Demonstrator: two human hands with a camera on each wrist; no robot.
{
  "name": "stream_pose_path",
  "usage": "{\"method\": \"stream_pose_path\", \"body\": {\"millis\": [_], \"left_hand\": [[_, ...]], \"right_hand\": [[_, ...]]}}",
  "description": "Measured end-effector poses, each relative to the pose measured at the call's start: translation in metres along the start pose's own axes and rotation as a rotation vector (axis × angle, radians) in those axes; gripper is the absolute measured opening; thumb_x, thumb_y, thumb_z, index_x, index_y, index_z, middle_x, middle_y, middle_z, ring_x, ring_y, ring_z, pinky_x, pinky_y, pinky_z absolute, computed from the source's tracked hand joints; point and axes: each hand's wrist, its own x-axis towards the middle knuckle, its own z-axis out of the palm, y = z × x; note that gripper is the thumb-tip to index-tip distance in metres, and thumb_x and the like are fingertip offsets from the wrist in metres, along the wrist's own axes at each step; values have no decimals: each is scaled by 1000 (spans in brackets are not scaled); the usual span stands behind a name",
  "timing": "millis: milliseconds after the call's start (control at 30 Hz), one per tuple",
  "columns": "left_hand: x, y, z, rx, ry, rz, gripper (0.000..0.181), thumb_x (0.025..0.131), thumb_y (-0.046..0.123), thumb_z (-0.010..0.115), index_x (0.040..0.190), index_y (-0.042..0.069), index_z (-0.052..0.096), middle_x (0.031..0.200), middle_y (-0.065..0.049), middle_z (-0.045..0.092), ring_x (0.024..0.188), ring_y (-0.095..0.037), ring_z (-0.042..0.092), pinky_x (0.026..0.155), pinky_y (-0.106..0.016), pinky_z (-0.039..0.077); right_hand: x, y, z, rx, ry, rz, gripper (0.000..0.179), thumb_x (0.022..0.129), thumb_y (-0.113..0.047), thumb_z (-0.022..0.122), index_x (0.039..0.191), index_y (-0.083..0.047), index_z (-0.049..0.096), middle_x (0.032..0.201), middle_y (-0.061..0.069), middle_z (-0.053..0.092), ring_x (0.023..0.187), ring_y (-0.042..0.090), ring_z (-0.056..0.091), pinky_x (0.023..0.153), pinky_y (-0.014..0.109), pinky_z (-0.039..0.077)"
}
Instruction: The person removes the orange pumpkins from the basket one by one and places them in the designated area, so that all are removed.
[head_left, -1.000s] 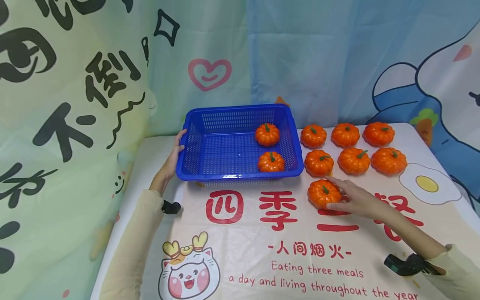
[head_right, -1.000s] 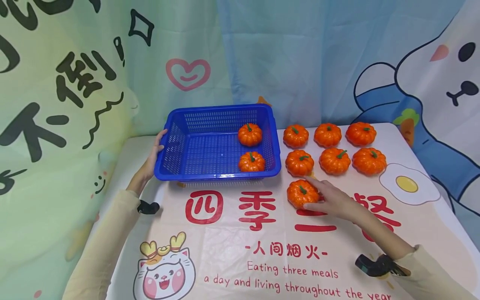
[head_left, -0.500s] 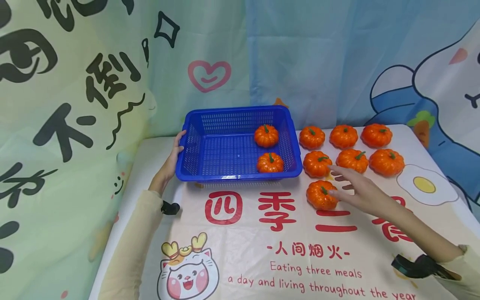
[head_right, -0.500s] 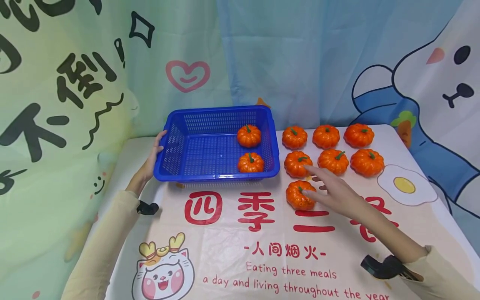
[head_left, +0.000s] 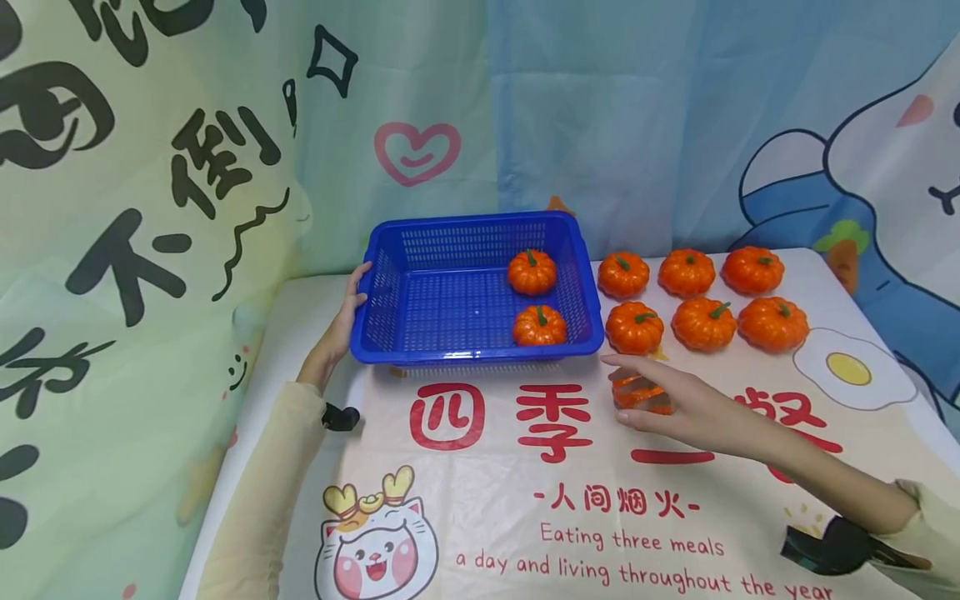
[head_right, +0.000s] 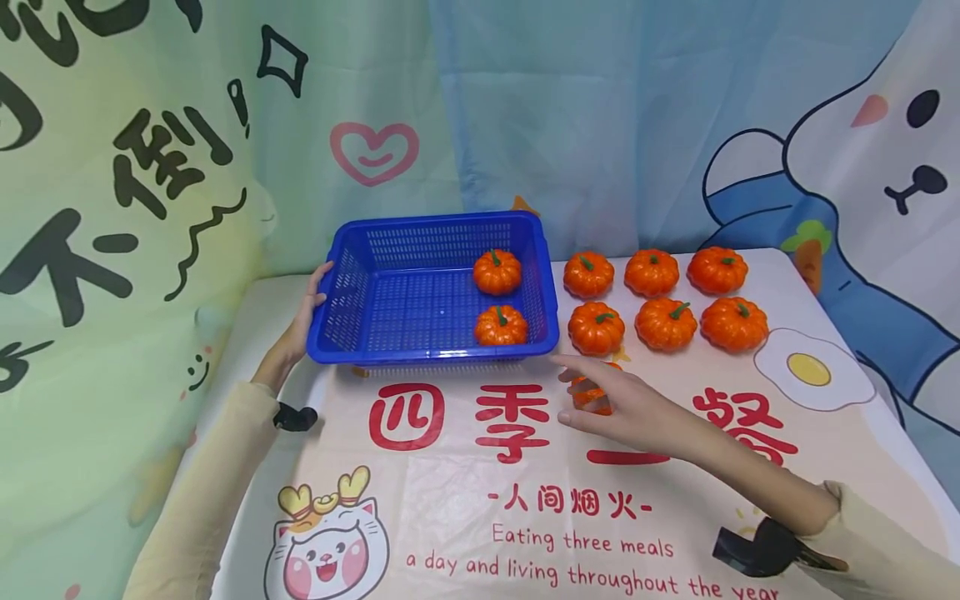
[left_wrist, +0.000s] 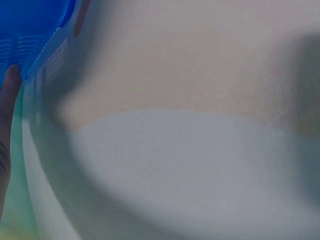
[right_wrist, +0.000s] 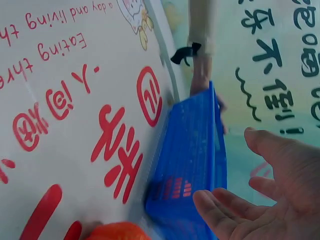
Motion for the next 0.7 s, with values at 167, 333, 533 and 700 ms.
{"method": "stream_pose_path", "body": {"millis": [167, 333, 533, 700], "left_hand": [[5, -8, -1, 39, 14, 5, 55, 102, 24, 15, 155, 31, 2, 164, -3, -11, 151, -31, -6, 119, -58, -1], [5, -10, -1, 45, 14, 12, 54, 102, 26, 15, 155, 33, 3, 164, -3, -10, 151, -32, -4, 119, -59, 0], [0, -1, 1, 35, 6, 0, 55, 102, 23, 16, 155, 29, 3, 164, -6, -10, 151, -34, -1, 119, -59, 1], [1, -2, 0, 2, 2, 12, 57, 101, 20, 17, 155, 26, 3, 164, -8, -8, 149, -35, 3, 119, -57, 4]], "right_hand": [[16, -8, 1, 20, -37, -34, 63, 92, -24, 65, 147, -10, 38, 134, 17, 55, 117, 34, 58, 85, 34, 56], [42, -10, -4, 15, -32, 14, 67, 92, -29, 64, 149, -11, 33, 143, 18, 45, 128, 38, 49, 91, 42, 54], [79, -8, -18, 2, -32, 92, 69, 93, -36, 62, 150, -13, 31, 149, 21, 41, 134, 41, 44, 100, 56, 45], [114, -7, -27, 33, -77, 148, 68, 93, -39, 60, 150, -13, 31, 150, 21, 38, 136, 42, 40, 101, 60, 43]]}}
